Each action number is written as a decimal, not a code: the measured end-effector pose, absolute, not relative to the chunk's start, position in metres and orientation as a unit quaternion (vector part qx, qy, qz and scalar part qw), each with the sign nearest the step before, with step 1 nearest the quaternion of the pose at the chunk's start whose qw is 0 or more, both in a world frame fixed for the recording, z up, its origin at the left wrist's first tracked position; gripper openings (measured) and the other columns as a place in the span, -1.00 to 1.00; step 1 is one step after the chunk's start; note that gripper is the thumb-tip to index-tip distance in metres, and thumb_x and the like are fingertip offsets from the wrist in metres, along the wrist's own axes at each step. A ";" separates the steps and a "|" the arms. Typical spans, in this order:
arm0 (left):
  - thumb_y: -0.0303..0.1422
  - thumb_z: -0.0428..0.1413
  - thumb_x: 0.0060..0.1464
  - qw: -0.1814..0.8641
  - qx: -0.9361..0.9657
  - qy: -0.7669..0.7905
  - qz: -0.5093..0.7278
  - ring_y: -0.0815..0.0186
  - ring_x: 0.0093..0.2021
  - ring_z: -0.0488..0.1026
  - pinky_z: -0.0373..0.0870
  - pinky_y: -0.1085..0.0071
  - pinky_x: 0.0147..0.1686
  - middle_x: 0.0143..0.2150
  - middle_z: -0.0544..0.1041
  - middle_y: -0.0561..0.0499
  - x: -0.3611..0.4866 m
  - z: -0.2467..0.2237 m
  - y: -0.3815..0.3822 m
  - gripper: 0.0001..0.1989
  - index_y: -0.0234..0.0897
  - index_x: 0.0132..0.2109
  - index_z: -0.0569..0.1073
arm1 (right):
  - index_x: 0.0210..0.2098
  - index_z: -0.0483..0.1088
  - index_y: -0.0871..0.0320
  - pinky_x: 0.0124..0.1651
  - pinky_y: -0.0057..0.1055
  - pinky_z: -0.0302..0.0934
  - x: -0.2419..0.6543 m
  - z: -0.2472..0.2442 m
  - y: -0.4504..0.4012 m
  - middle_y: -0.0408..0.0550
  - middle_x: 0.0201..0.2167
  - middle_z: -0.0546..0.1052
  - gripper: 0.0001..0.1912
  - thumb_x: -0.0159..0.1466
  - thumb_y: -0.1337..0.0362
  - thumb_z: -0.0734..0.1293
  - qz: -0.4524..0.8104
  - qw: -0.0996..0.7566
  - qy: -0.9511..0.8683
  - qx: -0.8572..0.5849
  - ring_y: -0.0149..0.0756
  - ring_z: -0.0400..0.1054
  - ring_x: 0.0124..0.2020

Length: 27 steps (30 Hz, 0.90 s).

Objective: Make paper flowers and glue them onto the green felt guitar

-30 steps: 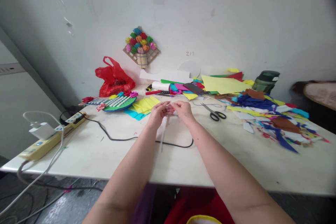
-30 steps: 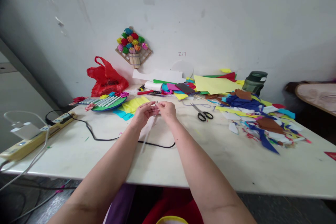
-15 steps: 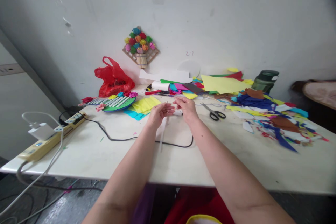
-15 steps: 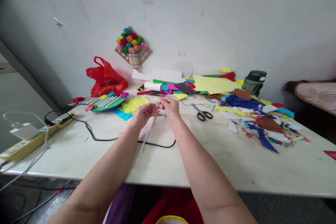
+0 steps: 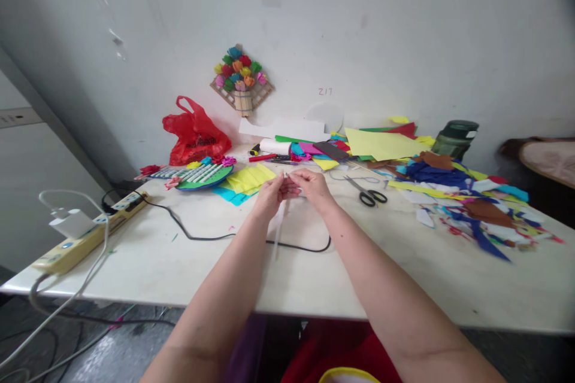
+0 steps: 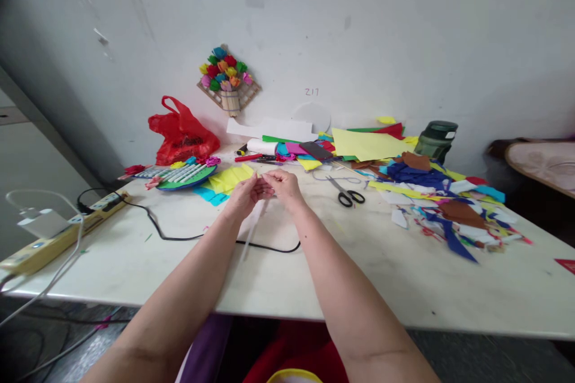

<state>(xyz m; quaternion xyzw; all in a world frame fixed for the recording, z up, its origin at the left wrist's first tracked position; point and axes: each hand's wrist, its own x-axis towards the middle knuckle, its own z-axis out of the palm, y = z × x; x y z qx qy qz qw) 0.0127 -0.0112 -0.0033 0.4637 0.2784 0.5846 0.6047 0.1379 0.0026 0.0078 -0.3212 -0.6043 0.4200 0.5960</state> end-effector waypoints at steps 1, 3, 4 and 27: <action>-0.08 0.18 -0.06 0.601 0.469 0.278 0.585 0.29 -0.45 0.50 0.42 0.38 -0.37 -0.43 0.56 -0.15 0.013 -0.004 -0.011 -0.58 -0.45 -0.34 0.50 | -0.50 0.50 0.15 -0.25 -0.34 0.28 0.138 0.007 0.004 -0.08 -0.42 0.55 -0.82 0.02 0.15 0.38 0.403 0.589 -0.625 -0.318 -0.27 0.40 -0.36; -0.08 0.20 -0.08 0.595 0.478 0.279 0.583 0.32 -0.47 0.48 0.41 0.40 -0.39 -0.45 0.55 -0.14 0.013 -0.005 -0.011 -0.58 -0.44 -0.37 0.50 | -0.50 0.52 0.12 -0.21 -0.32 0.28 0.139 0.005 0.006 -0.07 -0.40 0.56 -0.87 0.07 0.21 0.35 0.354 0.575 -0.667 -0.314 -0.25 0.41 -0.32; -0.08 0.21 -0.09 0.594 0.481 0.280 0.581 0.33 -0.49 0.48 0.41 0.41 -0.40 -0.46 0.55 -0.13 0.012 -0.005 -0.011 -0.58 -0.44 -0.39 0.49 | -0.49 0.52 0.10 -0.18 -0.31 0.27 0.140 0.004 0.007 -0.07 -0.39 0.56 -0.87 0.09 0.25 0.33 0.321 0.569 -0.688 -0.317 -0.25 0.40 -0.30; -0.24 0.35 -0.38 0.552 0.417 0.349 0.633 0.38 -0.54 0.45 0.40 0.44 -0.45 -0.49 0.54 -0.08 0.008 -0.009 -0.006 -0.64 -0.42 -0.46 0.46 | -0.47 0.53 0.18 -0.25 -0.31 0.31 0.157 0.006 0.012 -0.03 -0.44 0.58 -0.79 0.00 0.18 0.34 0.404 0.569 -0.613 -0.371 -0.28 0.42 -0.41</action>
